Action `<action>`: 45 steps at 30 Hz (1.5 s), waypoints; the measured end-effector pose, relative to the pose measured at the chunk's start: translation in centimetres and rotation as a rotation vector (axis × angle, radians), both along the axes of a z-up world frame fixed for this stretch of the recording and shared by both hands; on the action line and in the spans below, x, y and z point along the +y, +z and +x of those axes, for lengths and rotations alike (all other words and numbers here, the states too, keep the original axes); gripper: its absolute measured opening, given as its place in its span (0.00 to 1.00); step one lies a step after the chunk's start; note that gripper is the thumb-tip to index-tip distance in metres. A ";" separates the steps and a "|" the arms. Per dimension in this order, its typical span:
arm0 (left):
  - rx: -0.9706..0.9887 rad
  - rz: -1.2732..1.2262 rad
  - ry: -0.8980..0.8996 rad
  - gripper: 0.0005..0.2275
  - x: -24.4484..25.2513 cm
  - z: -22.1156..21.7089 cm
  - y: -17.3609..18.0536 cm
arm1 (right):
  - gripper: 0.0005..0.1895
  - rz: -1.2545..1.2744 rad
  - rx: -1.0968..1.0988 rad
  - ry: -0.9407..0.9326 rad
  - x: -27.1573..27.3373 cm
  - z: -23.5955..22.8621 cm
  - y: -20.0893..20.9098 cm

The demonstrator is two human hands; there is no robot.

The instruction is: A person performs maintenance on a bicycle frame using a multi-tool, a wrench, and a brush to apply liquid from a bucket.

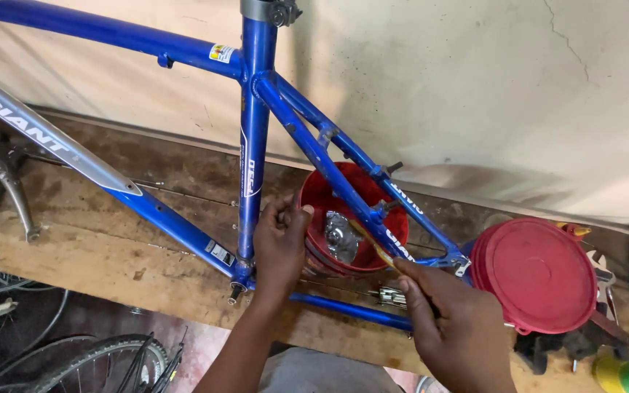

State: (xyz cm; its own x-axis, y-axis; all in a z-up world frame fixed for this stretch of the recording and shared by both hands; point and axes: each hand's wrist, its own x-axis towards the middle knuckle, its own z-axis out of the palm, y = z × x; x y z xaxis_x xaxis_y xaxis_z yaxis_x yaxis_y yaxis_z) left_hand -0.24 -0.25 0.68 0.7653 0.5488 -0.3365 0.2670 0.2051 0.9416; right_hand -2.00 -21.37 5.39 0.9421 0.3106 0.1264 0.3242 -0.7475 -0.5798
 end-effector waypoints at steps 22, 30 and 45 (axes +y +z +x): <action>0.034 0.005 0.016 0.21 -0.8 -0.7 0.6 | 0.13 0.548 0.042 -0.324 -3.5 0.7 2.2; 0.061 0.000 0.013 0.18 -1.7 -0.3 1.6 | 0.15 0.311 -0.149 -0.076 -2.4 4.4 -0.6; -0.011 0.199 -0.083 0.19 -3.0 0.8 0.8 | 0.16 0.111 -0.419 0.049 -3.0 5.3 -2.5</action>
State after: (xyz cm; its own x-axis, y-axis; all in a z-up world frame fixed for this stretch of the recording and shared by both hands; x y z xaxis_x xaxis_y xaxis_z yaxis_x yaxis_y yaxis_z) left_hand 0.55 -3.24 1.47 0.8140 0.5382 -0.2187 0.2643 -0.0079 0.9644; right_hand 3.32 -24.42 2.92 0.7868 0.3169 0.5297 0.5822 -0.6660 -0.4663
